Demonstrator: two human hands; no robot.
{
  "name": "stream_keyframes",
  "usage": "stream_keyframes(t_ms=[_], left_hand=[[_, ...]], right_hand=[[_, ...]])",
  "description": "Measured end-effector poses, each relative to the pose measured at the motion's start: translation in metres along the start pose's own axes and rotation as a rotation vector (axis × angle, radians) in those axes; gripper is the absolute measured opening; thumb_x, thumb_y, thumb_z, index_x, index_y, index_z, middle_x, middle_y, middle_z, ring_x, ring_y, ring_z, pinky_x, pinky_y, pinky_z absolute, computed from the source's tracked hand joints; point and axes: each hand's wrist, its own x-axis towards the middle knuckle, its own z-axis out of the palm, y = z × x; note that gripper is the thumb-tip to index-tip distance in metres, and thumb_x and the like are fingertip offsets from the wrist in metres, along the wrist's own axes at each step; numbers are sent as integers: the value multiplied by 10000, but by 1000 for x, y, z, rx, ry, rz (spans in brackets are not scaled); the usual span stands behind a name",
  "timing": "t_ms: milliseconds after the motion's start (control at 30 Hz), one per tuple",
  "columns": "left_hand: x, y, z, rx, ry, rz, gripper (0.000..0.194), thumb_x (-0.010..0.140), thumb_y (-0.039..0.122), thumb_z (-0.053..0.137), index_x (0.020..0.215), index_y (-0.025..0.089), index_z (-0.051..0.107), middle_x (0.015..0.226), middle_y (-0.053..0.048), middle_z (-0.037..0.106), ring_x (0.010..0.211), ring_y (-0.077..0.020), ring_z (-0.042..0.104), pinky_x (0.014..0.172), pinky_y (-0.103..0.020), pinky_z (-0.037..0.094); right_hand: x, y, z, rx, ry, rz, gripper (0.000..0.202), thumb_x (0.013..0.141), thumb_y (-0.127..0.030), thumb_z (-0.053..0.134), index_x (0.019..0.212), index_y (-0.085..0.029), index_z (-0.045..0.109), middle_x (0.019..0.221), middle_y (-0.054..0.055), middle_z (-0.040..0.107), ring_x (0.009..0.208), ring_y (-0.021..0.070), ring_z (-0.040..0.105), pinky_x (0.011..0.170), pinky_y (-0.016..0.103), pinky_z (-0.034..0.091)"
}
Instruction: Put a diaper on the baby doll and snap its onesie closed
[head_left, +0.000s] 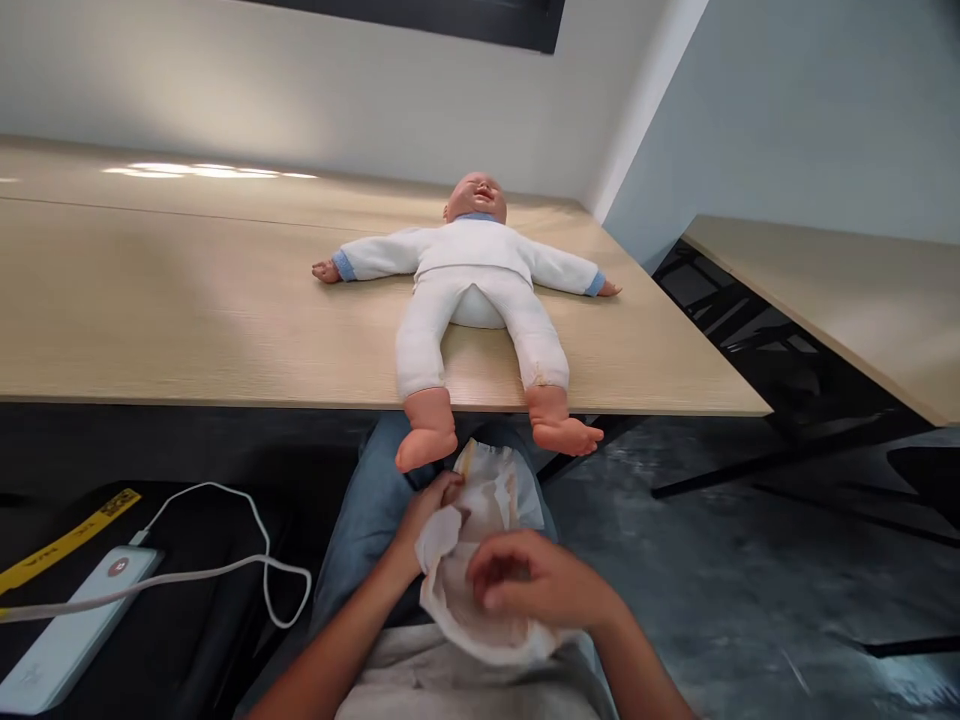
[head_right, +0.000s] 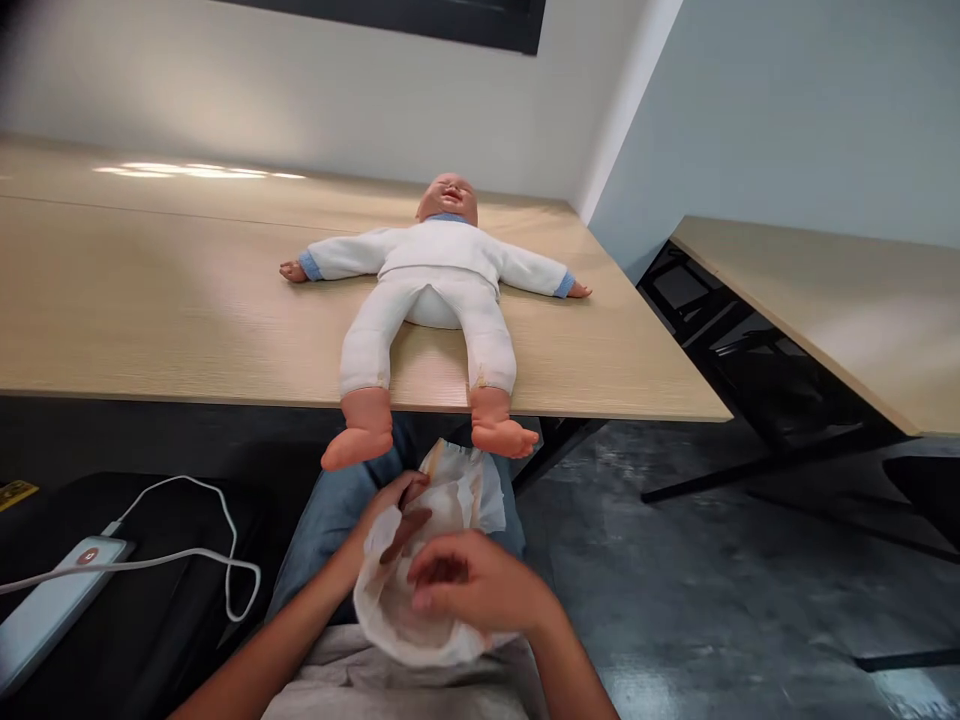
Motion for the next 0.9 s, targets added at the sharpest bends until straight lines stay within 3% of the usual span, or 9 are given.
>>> stream_keyframes(t_ms=[67,200,267,400,500,667,767,900], left_hand=[[4,-5,-1,-8,69,62,133,727,289,559,824,198,559,775,6,582,755,-176,535,703,-288,426],[10,-12,-8,-125,192,88,113,627,239,503,715,214,436,722,33,481,707,-146,466,664,-264,395],[10,-12,-10,-275,209,26,148,620,248,506,721,218,402,680,54,425,638,-118,418,603,-239,364],[5,1,-9,-564,202,-97,185,669,279,553,793,211,434,686,59,456,601,-94,427,574,-218,361],[1,11,-7,-635,218,-114,173,677,266,552,780,212,424,673,63,448,582,-84,423,563,-209,356],[-1,12,-7,-550,250,-99,179,656,249,537,779,218,410,679,60,444,586,-88,419,565,-210,358],[-2,11,-8,-504,292,-61,172,642,230,535,745,217,398,665,63,428,578,-84,391,549,-205,340],[-3,10,-12,-456,363,-31,179,653,260,558,694,213,390,649,58,421,593,-93,398,555,-211,349]], right_hand=[[7,6,2,-116,179,38,248,801,-392,650,934,-184,677,808,12,656,760,157,601,674,242,458],[17,21,7,-350,130,107,219,724,-285,719,914,-186,672,777,-9,649,711,148,587,605,223,420],[20,25,9,-403,190,81,225,715,-266,732,917,-189,667,805,-9,646,734,150,586,626,229,426],[27,25,8,-407,438,-37,421,760,-246,706,1166,-220,597,1088,39,625,871,156,594,746,258,468],[35,23,4,-441,554,-80,552,786,-250,680,1310,-237,503,1253,69,556,919,158,590,781,279,478],[47,24,0,-551,693,36,672,797,-257,654,1410,-208,384,1056,57,638,760,162,595,705,299,446],[52,29,-2,-617,655,155,584,768,-261,682,1317,-196,492,810,19,656,738,188,600,644,284,390],[54,42,-3,-581,582,150,174,795,-289,651,935,-189,627,772,16,660,696,164,584,604,264,358]])
